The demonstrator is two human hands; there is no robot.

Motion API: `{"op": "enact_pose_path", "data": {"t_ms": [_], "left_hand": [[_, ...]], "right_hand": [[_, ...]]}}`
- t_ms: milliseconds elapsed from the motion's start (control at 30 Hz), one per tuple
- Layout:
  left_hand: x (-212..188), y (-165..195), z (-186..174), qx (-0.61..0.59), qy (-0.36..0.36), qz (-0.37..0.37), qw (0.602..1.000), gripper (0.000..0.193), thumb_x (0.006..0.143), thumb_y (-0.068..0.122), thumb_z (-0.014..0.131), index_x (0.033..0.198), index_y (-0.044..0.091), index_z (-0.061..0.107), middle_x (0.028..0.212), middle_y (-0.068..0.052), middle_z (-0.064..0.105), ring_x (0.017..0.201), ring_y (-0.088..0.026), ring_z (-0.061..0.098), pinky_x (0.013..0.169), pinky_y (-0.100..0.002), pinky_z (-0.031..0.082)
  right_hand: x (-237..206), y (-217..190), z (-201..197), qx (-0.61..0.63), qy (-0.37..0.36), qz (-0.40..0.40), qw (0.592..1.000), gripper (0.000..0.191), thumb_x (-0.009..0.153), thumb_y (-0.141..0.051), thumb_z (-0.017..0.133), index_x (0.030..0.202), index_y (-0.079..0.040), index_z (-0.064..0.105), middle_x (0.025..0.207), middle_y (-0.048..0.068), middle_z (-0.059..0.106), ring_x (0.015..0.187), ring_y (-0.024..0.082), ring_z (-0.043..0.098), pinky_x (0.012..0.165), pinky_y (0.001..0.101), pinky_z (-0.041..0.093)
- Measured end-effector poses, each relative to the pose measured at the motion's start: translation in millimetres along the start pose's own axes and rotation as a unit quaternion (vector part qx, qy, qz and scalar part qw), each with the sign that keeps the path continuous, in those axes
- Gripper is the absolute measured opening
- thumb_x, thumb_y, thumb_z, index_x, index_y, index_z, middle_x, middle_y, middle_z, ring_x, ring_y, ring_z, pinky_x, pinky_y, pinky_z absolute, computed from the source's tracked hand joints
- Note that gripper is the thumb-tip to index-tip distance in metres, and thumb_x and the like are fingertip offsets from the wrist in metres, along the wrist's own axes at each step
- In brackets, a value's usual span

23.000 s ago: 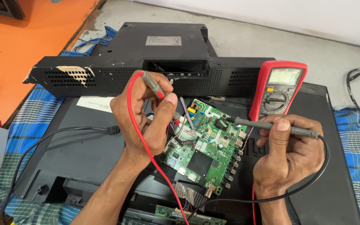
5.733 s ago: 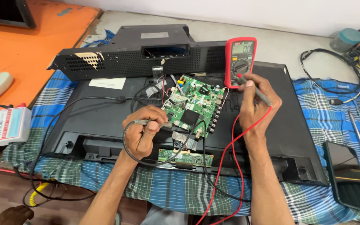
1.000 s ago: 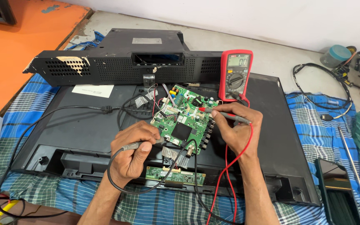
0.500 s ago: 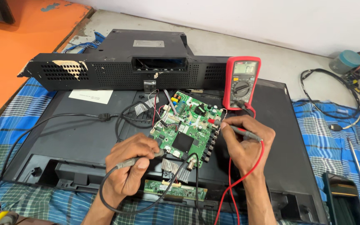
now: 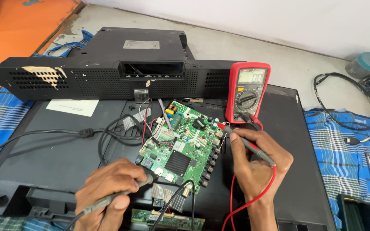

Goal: The person sits at a repair bench with a disassembled TV lying face down. They lift the speaker panel aside, then use multimeter probes to test points on the green mainboard, repositioning the board and probes repeatedly while reading the meter.

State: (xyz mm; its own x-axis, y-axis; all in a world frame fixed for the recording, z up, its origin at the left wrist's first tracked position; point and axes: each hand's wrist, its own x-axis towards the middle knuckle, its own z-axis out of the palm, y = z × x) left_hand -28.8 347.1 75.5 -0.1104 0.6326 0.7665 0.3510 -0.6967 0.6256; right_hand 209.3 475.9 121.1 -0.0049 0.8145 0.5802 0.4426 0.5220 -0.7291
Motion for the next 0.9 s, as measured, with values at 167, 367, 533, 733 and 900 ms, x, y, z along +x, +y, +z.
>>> {"op": "enact_pose_path", "data": {"t_ms": [167,367,533,733,900], "left_hand": [[-2,-4,3,-0.007,0.018,-0.022,1.0,0.04,0.108,0.036,0.057,0.09,0.0,0.061,0.087,-0.017,0.072,0.072,-0.023,0.072,0.066,-0.036,0.06],[-9,-7,-2,-0.016,0.0,-0.046,0.999,0.039,0.106,0.037,0.058,0.089,0.002,0.062,0.086,-0.017,0.073,0.077,-0.026,0.071,0.066,-0.038,0.062],[-14,-14,-16,-0.016,-0.062,-0.039,0.997,0.034,0.108,0.034,0.06,0.098,0.002,0.065,0.095,-0.016,0.076,0.087,-0.028,0.073,0.074,-0.039,0.065],[-18,-15,-17,-0.02,-0.064,-0.073,0.995,0.031,0.104,0.033,0.061,0.094,0.004,0.064,0.093,-0.016,0.074,0.081,-0.027,0.072,0.069,-0.04,0.063],[-20,-17,-18,-0.006,-0.065,-0.071,0.995,0.031,0.105,0.034,0.059,0.095,0.005,0.065,0.095,-0.015,0.075,0.083,-0.027,0.073,0.07,-0.039,0.063]], "right_hand": [[2,-4,2,-0.001,-0.006,-0.01,1.0,0.011,0.085,0.001,0.079,0.096,0.003,0.076,0.087,0.009,0.075,0.074,0.013,0.07,0.064,0.0238,0.052],[3,-5,2,0.002,-0.01,-0.017,1.0,0.012,0.084,0.002,0.078,0.096,0.002,0.076,0.086,0.01,0.076,0.075,0.013,0.072,0.065,0.024,0.054],[4,-5,3,-0.008,-0.006,-0.037,0.999,0.013,0.083,0.002,0.078,0.096,0.002,0.076,0.088,0.01,0.076,0.078,0.015,0.073,0.068,0.0248,0.055],[4,-6,3,-0.023,-0.008,-0.018,1.0,0.012,0.082,0.001,0.079,0.093,0.001,0.077,0.081,0.009,0.075,0.07,0.014,0.07,0.059,0.0255,0.051],[5,-6,2,-0.025,0.004,-0.028,0.999,0.012,0.083,0.001,0.078,0.094,0.001,0.076,0.082,0.008,0.073,0.07,0.012,0.07,0.059,0.0245,0.05]]}}
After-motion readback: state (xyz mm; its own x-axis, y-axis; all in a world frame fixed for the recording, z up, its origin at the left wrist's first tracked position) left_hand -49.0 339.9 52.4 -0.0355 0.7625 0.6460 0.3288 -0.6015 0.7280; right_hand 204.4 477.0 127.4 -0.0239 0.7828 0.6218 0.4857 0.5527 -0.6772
